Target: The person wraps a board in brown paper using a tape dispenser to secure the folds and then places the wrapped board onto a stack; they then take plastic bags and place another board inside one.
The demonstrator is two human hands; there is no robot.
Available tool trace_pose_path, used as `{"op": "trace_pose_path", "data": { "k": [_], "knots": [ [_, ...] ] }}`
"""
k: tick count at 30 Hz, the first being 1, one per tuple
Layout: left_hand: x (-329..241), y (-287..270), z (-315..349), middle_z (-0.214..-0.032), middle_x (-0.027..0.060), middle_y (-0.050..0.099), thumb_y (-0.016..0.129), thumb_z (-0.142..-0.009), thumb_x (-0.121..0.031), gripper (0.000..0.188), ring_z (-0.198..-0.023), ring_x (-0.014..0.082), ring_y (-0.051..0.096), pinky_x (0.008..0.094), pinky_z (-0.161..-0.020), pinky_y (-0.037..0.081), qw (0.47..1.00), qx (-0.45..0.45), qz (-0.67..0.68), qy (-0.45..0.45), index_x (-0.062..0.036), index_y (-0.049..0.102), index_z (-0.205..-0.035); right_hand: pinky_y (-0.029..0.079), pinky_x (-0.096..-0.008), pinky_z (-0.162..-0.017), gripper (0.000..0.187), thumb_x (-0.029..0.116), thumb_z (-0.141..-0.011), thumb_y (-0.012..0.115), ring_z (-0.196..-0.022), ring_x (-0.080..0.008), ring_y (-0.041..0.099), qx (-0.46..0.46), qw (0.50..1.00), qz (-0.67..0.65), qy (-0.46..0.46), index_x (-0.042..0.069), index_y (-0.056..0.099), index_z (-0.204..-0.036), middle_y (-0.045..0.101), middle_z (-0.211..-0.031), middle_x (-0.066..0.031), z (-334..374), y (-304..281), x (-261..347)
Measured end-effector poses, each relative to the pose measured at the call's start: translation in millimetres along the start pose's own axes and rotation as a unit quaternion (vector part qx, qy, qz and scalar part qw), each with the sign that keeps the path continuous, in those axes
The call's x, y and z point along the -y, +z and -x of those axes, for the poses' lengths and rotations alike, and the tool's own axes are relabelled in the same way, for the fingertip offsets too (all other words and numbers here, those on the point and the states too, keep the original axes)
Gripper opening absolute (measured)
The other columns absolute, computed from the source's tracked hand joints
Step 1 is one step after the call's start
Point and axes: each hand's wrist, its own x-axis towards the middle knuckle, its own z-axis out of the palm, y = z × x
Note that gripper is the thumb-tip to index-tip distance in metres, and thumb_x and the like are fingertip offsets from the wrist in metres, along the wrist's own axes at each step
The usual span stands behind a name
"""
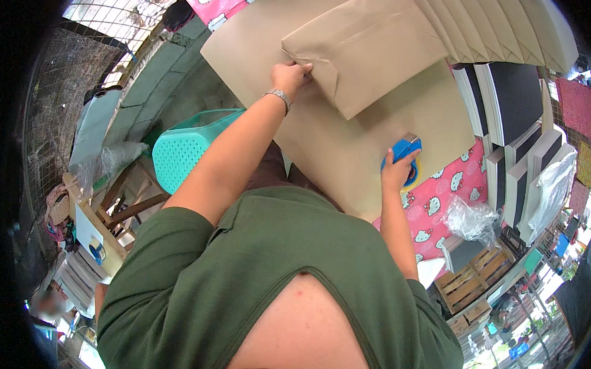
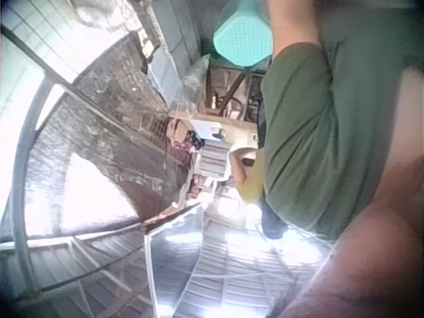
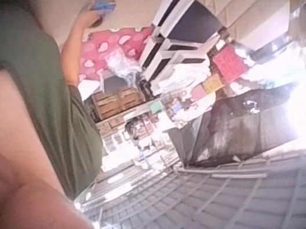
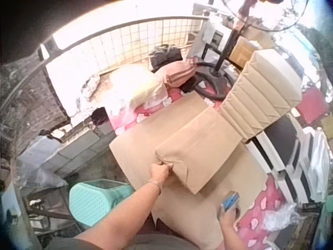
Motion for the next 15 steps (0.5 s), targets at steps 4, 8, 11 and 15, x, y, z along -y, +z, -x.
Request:
{"op": "trace_pose_path", "data": {
  "k": [4,8,11,15],
  "knots": [
    [11,0,-7,-0.079,0.0106,0.067,0.074,-0.074,-0.004,0.021,-0.066,0.0164,0.064,0.0295,-0.059,0.053,0.999,-0.027,0.023,0.007,0.0077,0.066,-0.090,0.041,-0.0401,-0.096,0.072,0.022,-0.086,0.063,-0.115,-0.0388,0.053,0.105,0.992,0.067,-0.020,0.007,0.026,-0.146,0.051,-0.127,-0.0293,-4,-26,11],
    [3,1,-4,-0.082,0.0134,0.068,0.075,-0.072,-0.004,0.023,-0.068,0.0188,0.066,0.0302,-0.059,0.053,0.999,-0.043,-0.024,0.017,0.0087,0.066,-0.089,0.046,-0.0411,-0.086,0.061,0.022,-0.080,0.069,-0.096,-0.0395,0.060,0.102,0.969,-0.090,-0.206,0.009,0.046,-0.136,0.063,-0.103,-0.0252,-18,-73,52],
    [11,-7,-14,-0.078,0.0099,0.068,0.075,-0.074,-0.006,0.015,-0.067,0.0179,0.064,0.0299,-0.061,0.051,0.998,-0.055,-0.003,0.006,0.0040,0.067,-0.083,0.046,-0.0381,-0.090,0.074,0.030,-0.068,0.078,-0.104,-0.0351,0.060,0.165,0.936,-0.065,-0.305,0.015,0.049,-0.134,0.062,-0.112,-0.0221,-10,-111,171],
    [-2,-3,-7,-0.083,0.0164,0.069,0.078,-0.069,-0.005,0.025,-0.073,0.0211,0.067,0.0328,-0.066,0.055,0.996,-0.039,-0.084,0.002,0.0077,0.067,-0.087,0.048,-0.0376,-0.087,0.081,0.022,-0.060,0.072,-0.100,-0.0308,0.061,0.275,0.888,-0.007,-0.368,0.025,0.047,-0.137,0.061,-0.115,-0.0164,-29,-112,280]
  ]
}}
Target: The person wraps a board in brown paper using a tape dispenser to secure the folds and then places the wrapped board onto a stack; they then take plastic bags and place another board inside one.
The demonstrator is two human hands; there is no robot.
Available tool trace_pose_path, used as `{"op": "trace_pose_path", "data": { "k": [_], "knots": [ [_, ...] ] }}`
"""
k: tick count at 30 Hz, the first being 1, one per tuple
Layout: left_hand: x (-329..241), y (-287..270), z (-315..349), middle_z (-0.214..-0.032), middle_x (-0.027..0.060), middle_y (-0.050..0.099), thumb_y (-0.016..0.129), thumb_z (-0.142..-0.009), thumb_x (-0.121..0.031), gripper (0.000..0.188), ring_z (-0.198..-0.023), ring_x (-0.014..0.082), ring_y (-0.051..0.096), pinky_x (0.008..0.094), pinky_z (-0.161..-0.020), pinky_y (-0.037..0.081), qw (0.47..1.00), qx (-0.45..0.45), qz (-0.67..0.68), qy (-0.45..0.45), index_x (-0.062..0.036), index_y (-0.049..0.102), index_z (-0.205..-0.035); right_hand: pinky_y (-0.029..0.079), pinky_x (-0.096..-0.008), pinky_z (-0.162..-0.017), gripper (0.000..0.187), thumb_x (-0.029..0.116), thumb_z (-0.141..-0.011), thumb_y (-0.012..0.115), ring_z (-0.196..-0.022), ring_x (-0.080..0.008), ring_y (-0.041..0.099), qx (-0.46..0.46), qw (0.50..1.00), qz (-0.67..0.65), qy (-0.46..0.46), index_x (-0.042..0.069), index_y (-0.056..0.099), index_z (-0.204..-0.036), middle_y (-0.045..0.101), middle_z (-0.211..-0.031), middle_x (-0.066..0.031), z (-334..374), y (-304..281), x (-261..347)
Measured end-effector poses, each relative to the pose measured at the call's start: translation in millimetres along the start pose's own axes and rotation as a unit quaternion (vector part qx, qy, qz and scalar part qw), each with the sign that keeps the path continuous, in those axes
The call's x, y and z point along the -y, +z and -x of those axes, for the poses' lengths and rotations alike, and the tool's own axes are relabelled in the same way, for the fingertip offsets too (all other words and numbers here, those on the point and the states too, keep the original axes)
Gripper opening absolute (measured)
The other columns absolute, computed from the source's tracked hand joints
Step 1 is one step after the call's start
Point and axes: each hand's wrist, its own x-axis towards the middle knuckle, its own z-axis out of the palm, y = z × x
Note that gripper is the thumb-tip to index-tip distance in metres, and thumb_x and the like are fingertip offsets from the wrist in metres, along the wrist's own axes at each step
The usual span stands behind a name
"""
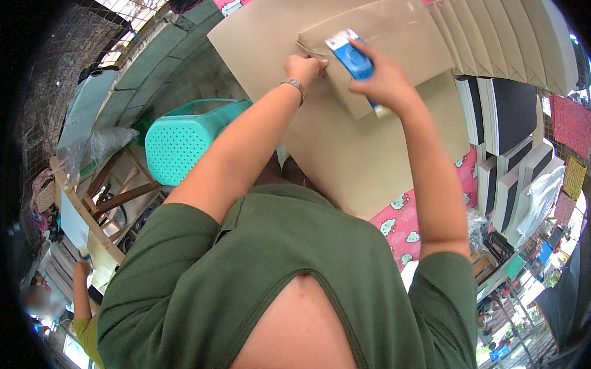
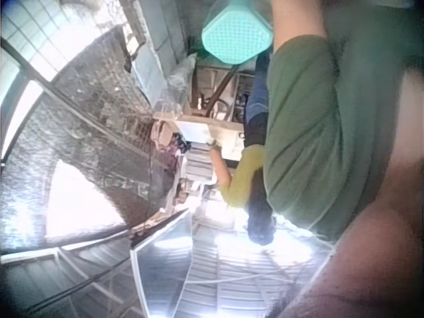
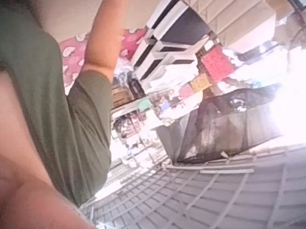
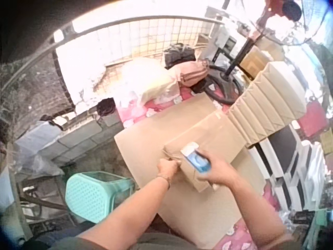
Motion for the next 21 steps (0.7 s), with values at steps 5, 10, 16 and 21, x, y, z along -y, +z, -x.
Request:
{"op": "trace_pose_path", "data": {
  "k": [5,10,16,21],
  "knots": [
    [1,-1,4,-0.077,0.0103,0.070,0.078,-0.071,-0.010,0.018,-0.067,0.0173,0.067,0.0291,-0.061,0.053,1.000,-0.007,0.005,0.019,0.0029,0.069,-0.080,0.048,-0.0348,-0.085,0.075,0.028,-0.063,0.066,-0.094,-0.0247,0.061,0.047,0.997,0.063,0.009,0.027,0.049,-0.136,0.064,-0.107,-0.0140,-78,7,24],
    [10,2,-4,-0.085,0.0157,0.070,0.080,-0.068,-0.011,0.026,-0.076,0.0223,0.068,0.0325,-0.070,0.054,1.000,-0.004,0.005,0.010,0.0044,0.069,-0.087,0.050,-0.0353,-0.084,0.072,0.033,-0.062,0.065,-0.086,-0.0246,0.064,0.131,0.976,0.165,0.048,0.024,0.053,-0.133,0.067,-0.096,-0.0127,-105,9,25],
    [14,6,-8,-0.079,0.0111,0.069,0.074,-0.073,-0.005,0.018,-0.067,0.0182,0.066,0.0300,-0.062,0.054,0.999,0.003,0.030,0.028,0.0061,0.068,-0.086,0.051,-0.0367,-0.084,0.068,0.036,-0.061,0.065,-0.092,-0.0271,0.065,0.126,0.956,0.263,0.040,0.016,0.059,-0.126,0.067,-0.106,-0.0153,-118,17,32],
    [19,6,-14,-0.076,0.0103,0.068,0.074,-0.073,-0.005,0.015,-0.065,0.0173,0.065,0.0302,-0.060,0.052,0.998,-0.011,0.052,0.032,0.0056,0.068,-0.083,0.051,-0.0369,-0.084,0.065,0.035,-0.061,0.065,-0.094,-0.0279,0.065,0.175,0.948,0.261,0.053,0.015,0.062,-0.123,0.066,-0.108,-0.0159,-122,15,35]
  ]
}}
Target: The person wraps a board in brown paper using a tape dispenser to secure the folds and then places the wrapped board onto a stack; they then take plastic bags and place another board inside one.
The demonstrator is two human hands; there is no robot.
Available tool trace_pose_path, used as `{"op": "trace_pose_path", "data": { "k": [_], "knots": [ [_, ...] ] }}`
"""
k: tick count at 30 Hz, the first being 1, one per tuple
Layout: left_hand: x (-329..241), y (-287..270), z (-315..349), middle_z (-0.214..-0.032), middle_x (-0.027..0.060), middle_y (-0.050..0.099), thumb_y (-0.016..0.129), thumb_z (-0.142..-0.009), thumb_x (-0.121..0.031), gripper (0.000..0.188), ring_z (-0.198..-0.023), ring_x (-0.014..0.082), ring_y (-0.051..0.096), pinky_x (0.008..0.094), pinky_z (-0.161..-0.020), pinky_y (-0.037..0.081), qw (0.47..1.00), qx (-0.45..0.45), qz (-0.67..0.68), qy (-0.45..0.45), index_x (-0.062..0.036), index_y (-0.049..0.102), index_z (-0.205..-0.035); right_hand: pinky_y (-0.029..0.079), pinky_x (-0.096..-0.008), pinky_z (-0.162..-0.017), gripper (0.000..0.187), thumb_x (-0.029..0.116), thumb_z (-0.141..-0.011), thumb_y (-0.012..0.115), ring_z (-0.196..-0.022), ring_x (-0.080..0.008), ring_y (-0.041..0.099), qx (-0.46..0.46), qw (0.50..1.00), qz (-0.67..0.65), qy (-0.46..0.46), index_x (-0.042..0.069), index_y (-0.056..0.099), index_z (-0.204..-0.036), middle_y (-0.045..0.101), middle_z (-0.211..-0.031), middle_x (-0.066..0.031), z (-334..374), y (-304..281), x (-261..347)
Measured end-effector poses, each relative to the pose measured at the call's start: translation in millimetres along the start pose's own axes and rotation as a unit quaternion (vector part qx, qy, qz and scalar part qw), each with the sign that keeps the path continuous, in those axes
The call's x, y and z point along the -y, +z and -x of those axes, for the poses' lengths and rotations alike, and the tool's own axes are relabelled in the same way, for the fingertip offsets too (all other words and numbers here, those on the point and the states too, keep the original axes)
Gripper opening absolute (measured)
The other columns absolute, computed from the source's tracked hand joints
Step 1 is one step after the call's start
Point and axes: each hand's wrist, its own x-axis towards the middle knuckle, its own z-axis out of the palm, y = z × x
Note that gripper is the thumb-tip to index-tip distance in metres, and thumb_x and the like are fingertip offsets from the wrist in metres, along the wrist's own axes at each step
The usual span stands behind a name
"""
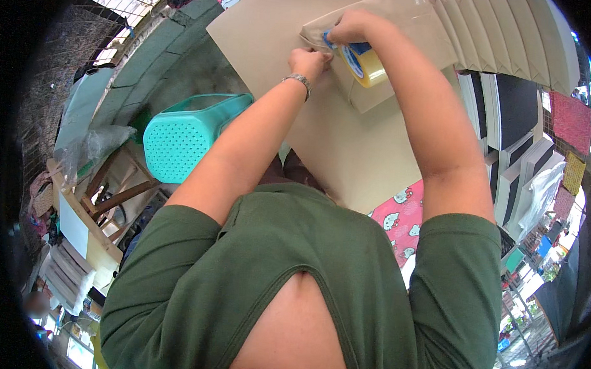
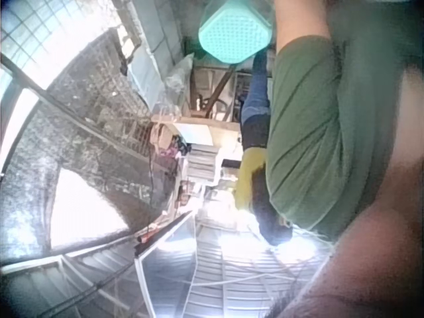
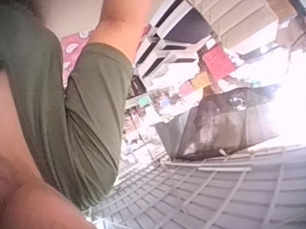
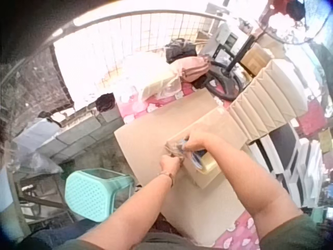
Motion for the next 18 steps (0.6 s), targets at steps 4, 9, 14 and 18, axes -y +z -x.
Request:
{"op": "trace_pose_path", "data": {
  "k": [4,9,14,18],
  "knots": [
    [-7,-1,5,-0.084,0.0148,0.069,0.078,-0.068,-0.010,0.026,-0.075,0.0217,0.067,0.0325,-0.069,0.052,1.000,0.015,-0.019,-0.017,0.0052,0.068,-0.087,0.050,-0.0365,-0.085,0.063,0.035,-0.062,0.066,-0.094,-0.0274,0.065,0.033,0.999,-0.005,0.026,0.015,0.063,-0.122,0.067,-0.107,-0.0160,3,4,-11],
    [-10,-3,7,-0.083,0.0160,0.069,0.080,-0.066,-0.012,0.029,-0.074,0.0227,0.067,0.0326,-0.070,0.052,0.998,-0.015,-0.067,0.001,0.0053,0.068,-0.085,0.052,-0.0382,-0.081,0.050,0.036,-0.063,0.066,-0.090,-0.0288,0.066,-0.023,0.999,-0.023,0.005,0.013,0.069,-0.108,0.068,-0.099,-0.0153,28,36,-34],
    [-7,-6,6,-0.073,0.0116,0.068,0.078,-0.069,-0.012,0.021,-0.061,0.0179,0.064,0.0313,-0.062,0.051,0.997,-0.030,-0.066,0.028,0.0042,0.068,-0.079,0.049,-0.0387,-0.089,0.062,0.033,-0.065,0.067,-0.101,-0.0333,0.062,-0.007,0.999,-0.041,0.015,0.014,0.060,-0.124,0.064,-0.112,-0.0185,93,79,-65],
    [-15,-4,20,-0.092,0.0161,0.068,0.077,-0.070,-0.013,0.043,-0.082,0.0218,0.066,0.0324,-0.073,0.051,0.997,-0.003,-0.079,0.026,0.0033,0.061,-0.106,0.050,-0.0394,-0.086,0.056,0.031,-0.064,0.066,-0.097,-0.0320,0.064,-0.023,0.998,-0.026,0.057,0.013,0.064,-0.117,0.066,-0.105,-0.0181,126,108,-81]
  ]
}}
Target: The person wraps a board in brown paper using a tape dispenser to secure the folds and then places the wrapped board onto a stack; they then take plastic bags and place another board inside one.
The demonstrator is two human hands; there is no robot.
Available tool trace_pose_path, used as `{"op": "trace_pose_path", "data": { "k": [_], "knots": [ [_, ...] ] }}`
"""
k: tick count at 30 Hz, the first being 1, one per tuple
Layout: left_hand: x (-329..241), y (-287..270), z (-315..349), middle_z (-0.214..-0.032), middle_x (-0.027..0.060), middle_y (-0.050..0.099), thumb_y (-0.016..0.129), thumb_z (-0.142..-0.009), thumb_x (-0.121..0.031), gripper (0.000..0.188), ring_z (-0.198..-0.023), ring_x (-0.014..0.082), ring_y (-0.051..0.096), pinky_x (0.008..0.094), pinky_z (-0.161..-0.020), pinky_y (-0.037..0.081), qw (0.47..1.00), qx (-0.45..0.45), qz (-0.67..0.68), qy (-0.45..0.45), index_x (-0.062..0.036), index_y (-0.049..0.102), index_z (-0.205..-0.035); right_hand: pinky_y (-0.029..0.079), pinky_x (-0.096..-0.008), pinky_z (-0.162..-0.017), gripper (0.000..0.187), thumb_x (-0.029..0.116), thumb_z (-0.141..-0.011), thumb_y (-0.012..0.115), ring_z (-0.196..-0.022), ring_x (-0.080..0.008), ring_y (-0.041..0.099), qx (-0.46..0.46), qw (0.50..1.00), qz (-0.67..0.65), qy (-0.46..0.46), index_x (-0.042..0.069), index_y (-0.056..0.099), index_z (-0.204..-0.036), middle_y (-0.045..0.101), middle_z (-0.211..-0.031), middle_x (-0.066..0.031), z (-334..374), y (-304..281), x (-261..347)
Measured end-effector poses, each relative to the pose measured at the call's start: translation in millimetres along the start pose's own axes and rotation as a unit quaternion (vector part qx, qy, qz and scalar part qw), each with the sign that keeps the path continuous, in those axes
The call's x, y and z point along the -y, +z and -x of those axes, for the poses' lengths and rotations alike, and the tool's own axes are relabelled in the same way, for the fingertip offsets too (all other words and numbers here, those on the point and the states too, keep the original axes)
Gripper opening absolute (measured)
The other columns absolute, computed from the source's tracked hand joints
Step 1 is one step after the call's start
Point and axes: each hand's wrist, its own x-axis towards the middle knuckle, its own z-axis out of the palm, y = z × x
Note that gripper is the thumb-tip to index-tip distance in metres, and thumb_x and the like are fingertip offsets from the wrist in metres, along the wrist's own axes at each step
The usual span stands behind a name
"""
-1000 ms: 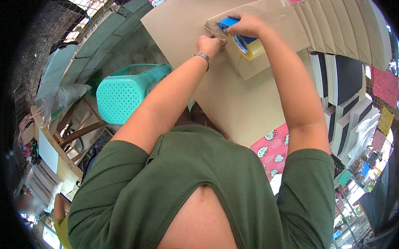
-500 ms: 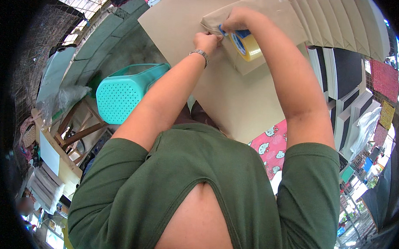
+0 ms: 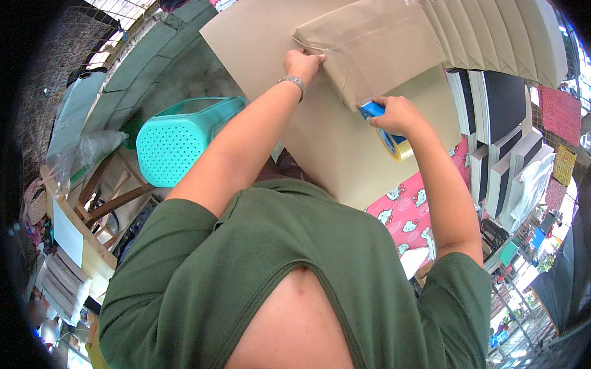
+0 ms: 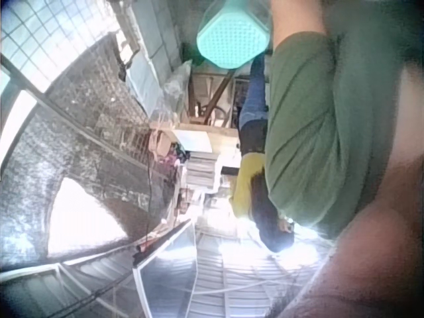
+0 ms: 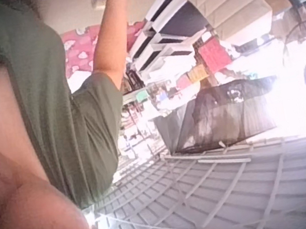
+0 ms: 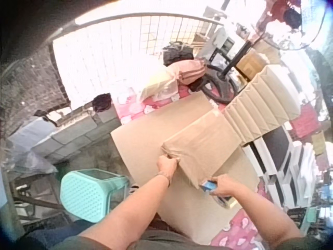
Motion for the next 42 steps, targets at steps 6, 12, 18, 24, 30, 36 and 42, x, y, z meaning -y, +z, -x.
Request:
{"op": "trace_pose_path", "data": {
  "k": [6,12,18,24,30,36,42],
  "knots": [
    [38,27,20,-0.135,0.0168,0.048,0.059,-0.082,-0.022,0.052,-0.134,0.0256,0.034,0.0452,-0.112,0.021,0.745,-0.124,-0.410,0.512,-0.0066,0.047,-0.131,0.052,-0.0379,-0.076,0.051,0.024,-0.065,0.066,-0.087,-0.0287,0.065,0.199,0.974,0.068,0.078,0.015,0.066,-0.114,0.068,-0.100,-0.0159,-37,-41,44],
    [19,24,46,-0.130,-0.0044,0.053,0.046,-0.088,-0.032,0.037,-0.134,0.0128,0.033,0.0428,-0.118,0.006,0.619,0.303,-0.521,0.503,-0.0138,0.062,-0.116,0.050,-0.0433,-0.073,0.039,0.019,-0.063,0.064,-0.083,-0.0303,0.062,0.304,0.924,0.191,0.134,0.011,0.066,-0.102,0.065,-0.100,-0.0147,-84,-58,73],
    [12,21,45,-0.131,-0.0039,0.052,0.050,-0.084,-0.039,0.044,-0.134,0.0124,0.031,0.0424,-0.118,0.004,0.601,0.318,-0.578,0.451,-0.0185,0.060,-0.121,0.050,-0.0461,-0.079,0.040,0.021,-0.064,0.067,-0.088,-0.0317,0.062,0.325,0.919,0.159,0.157,0.011,0.067,-0.103,0.064,-0.105,-0.0168,-92,-73,84],
    [38,22,36,-0.150,-0.0015,0.031,0.055,-0.081,-0.048,0.065,-0.141,0.0168,0.022,0.0492,-0.117,0.003,0.612,0.229,-0.478,0.587,-0.0292,0.038,-0.141,0.049,-0.0433,-0.084,0.035,0.019,-0.069,0.066,-0.096,-0.0322,0.061,0.339,0.908,0.162,0.185,0.013,0.069,-0.103,0.065,-0.105,-0.0172,-83,-5,3],
    [15,24,65,-0.154,-0.0071,0.020,0.048,-0.079,-0.067,0.076,-0.143,0.0171,0.014,0.0600,-0.113,-0.003,0.537,0.287,-0.555,0.567,-0.0328,0.030,-0.145,0.047,-0.0436,-0.090,0.043,0.028,-0.080,0.063,-0.109,-0.0360,0.057,0.100,0.928,0.125,0.336,0.014,0.062,-0.121,0.056,-0.122,-0.0225,-10,96,-123],
    [-7,-6,-19,-0.155,-0.0061,0.020,0.038,-0.084,-0.070,0.076,-0.143,0.0226,0.014,0.0663,-0.108,0.001,0.625,0.172,-0.549,0.528,-0.0305,0.024,-0.147,0.036,-0.0499,-0.102,0.085,0.055,-0.085,0.054,-0.131,-0.0417,0.035,-0.156,0.916,0.005,0.370,0.000,0.027,-0.144,0.020,-0.148,-0.0285,5,145,-81],
    [-31,7,-67,-0.144,0.0147,0.036,0.036,-0.090,-0.062,0.076,-0.134,0.0298,0.033,0.0508,-0.109,0.024,0.767,-0.037,-0.509,0.390,-0.0101,0.029,-0.145,0.016,-0.0496,-0.112,0.094,0.058,-0.084,0.057,-0.135,-0.0465,0.022,-0.326,0.749,-0.536,0.212,-0.005,0.022,-0.143,0.024,-0.143,-0.0340,-82,154,9]
  ]
}}
